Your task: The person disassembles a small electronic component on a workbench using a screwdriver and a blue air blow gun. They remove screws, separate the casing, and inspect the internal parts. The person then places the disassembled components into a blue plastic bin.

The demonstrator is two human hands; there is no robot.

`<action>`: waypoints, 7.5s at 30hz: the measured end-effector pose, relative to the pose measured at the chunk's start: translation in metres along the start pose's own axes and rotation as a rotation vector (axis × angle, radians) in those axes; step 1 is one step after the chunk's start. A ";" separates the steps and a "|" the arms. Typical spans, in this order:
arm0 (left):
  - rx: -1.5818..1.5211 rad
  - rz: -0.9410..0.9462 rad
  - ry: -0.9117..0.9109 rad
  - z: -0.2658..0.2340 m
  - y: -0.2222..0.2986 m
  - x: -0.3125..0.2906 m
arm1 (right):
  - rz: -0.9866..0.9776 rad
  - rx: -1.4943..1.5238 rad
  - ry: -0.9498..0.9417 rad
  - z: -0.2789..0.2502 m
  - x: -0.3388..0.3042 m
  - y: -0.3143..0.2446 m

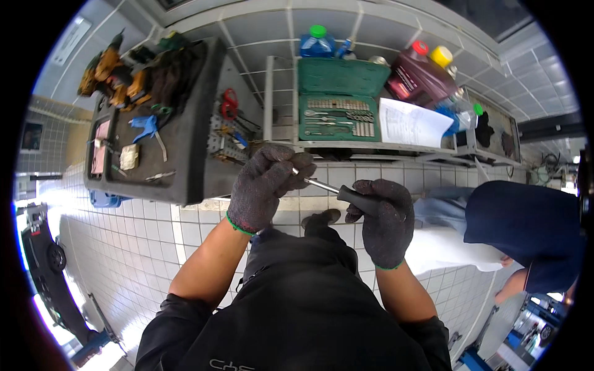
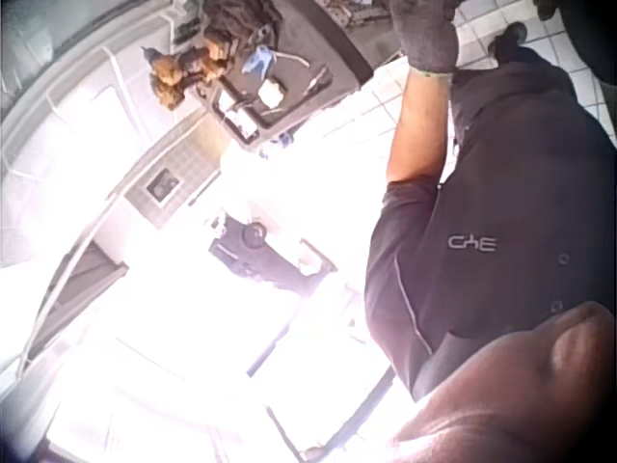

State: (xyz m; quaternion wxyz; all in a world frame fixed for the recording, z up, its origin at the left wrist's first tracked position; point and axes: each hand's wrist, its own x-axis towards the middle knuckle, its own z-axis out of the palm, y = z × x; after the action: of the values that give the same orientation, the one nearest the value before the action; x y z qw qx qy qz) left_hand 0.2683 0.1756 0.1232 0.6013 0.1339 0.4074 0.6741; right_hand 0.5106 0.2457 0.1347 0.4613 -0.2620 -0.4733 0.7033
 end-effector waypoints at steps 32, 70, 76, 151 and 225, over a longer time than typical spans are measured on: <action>-0.164 0.356 0.469 -0.275 0.194 -0.167 | 0.503 0.418 -0.465 0.396 0.060 0.151; 1.474 0.664 -0.025 -0.448 0.284 -0.089 | -0.021 -1.268 -0.579 0.622 0.166 0.235; 1.449 0.695 -0.003 -0.450 0.280 -0.088 | -0.351 -1.515 -0.562 0.650 0.159 0.244; 1.454 0.691 -0.016 -0.442 0.298 -0.081 | 0.021 -0.014 -0.333 0.623 0.145 0.302; 0.963 0.656 -0.179 -0.489 0.390 -0.054 | -0.562 -1.682 -1.435 0.670 0.179 0.200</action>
State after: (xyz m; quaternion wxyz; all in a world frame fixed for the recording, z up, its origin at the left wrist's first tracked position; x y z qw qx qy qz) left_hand -0.3204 -0.0427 0.1075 0.2647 0.5673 0.5528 0.5501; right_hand -0.1872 0.0966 0.2432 -0.0962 0.0896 -0.9911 0.0227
